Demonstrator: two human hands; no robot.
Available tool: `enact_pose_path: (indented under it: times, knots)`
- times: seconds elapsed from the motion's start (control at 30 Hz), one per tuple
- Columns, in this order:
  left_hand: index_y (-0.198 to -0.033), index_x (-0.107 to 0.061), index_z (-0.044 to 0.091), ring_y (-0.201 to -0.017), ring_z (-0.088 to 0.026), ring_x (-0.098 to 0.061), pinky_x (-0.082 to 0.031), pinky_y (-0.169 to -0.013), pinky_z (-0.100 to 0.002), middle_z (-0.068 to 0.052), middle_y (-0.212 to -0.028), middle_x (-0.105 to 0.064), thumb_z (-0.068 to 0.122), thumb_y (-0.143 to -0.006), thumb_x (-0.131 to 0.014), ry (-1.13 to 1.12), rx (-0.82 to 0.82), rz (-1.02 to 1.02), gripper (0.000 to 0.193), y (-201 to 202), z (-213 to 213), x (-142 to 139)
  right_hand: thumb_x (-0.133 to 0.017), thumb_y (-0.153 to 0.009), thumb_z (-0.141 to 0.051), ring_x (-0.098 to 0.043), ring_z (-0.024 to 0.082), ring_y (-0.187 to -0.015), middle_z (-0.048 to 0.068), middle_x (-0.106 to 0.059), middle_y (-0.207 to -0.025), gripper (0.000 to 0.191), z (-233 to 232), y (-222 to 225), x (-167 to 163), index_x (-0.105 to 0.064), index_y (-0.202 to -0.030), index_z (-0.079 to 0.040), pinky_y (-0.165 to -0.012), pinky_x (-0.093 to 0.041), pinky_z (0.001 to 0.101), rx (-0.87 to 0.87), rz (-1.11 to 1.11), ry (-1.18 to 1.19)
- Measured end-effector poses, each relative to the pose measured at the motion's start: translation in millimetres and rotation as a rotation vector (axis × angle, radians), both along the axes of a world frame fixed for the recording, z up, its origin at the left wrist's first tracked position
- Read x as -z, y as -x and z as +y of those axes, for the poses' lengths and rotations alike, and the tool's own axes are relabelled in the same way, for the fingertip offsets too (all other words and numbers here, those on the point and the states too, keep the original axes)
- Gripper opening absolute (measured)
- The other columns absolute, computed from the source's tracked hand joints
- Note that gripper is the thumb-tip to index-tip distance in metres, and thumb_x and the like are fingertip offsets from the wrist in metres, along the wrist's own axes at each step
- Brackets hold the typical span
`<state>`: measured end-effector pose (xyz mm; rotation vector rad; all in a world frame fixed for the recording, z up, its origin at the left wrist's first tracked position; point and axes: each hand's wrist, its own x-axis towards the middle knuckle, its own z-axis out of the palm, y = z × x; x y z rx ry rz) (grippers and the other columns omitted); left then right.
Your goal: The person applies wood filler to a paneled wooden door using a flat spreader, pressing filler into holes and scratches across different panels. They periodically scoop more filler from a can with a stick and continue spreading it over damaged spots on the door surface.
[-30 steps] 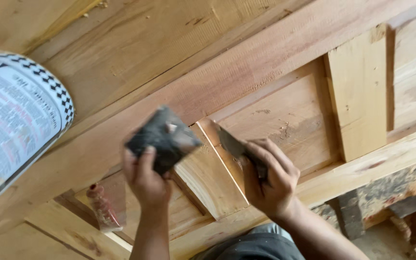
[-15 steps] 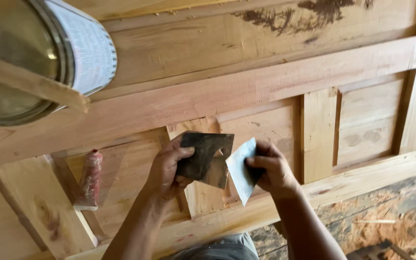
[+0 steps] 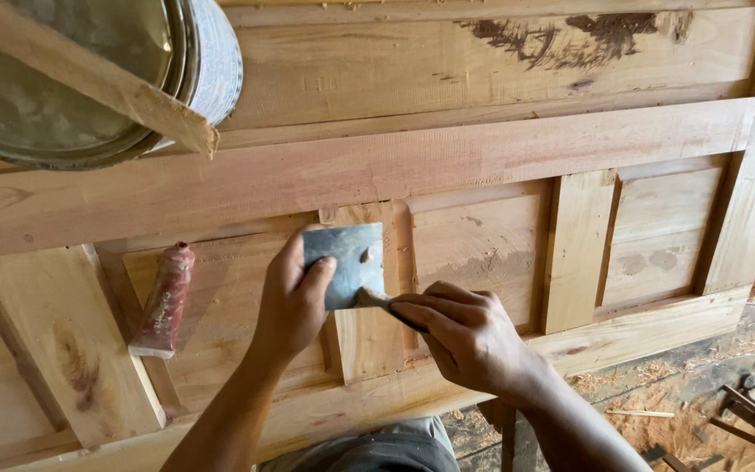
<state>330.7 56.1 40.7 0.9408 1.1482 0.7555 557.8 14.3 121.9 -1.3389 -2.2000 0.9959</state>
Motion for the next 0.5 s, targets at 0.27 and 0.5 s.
enact_pose_path:
  times: [0.27,0.5]
  knots:
    - [-0.125,-0.054,0.003,-0.055,-0.006,-0.053,-0.04,-0.039,-0.023,-0.005,-0.09,-0.063,0.006,-0.096,-0.053,0.261,-0.382,0.035,0.029,42.2,-13.5,15.0,-0.067,-0.097,-0.002,-0.07,0.02,-0.076,0.009,-0.076,-0.086,0.014,49.0,-14.8,63.3,-0.075,-0.108,-0.002,-0.058,-0.057,0.0325,0.138,-0.243,-0.083]
    - [-0.123,-0.054,0.004,-0.052,-0.007,-0.05,-0.039,-0.038,-0.023,-0.005,-0.089,-0.064,0.004,-0.095,-0.053,0.334,-0.434,-0.127,0.028,50.3,-39.9,38.6,-0.07,-0.093,0.0,-0.073,0.023,-0.099,0.009,-0.077,-0.103,0.018,54.2,-5.1,79.9,-0.075,-0.111,-0.002,-0.079,-0.062,0.0355,0.083,-0.396,-0.229]
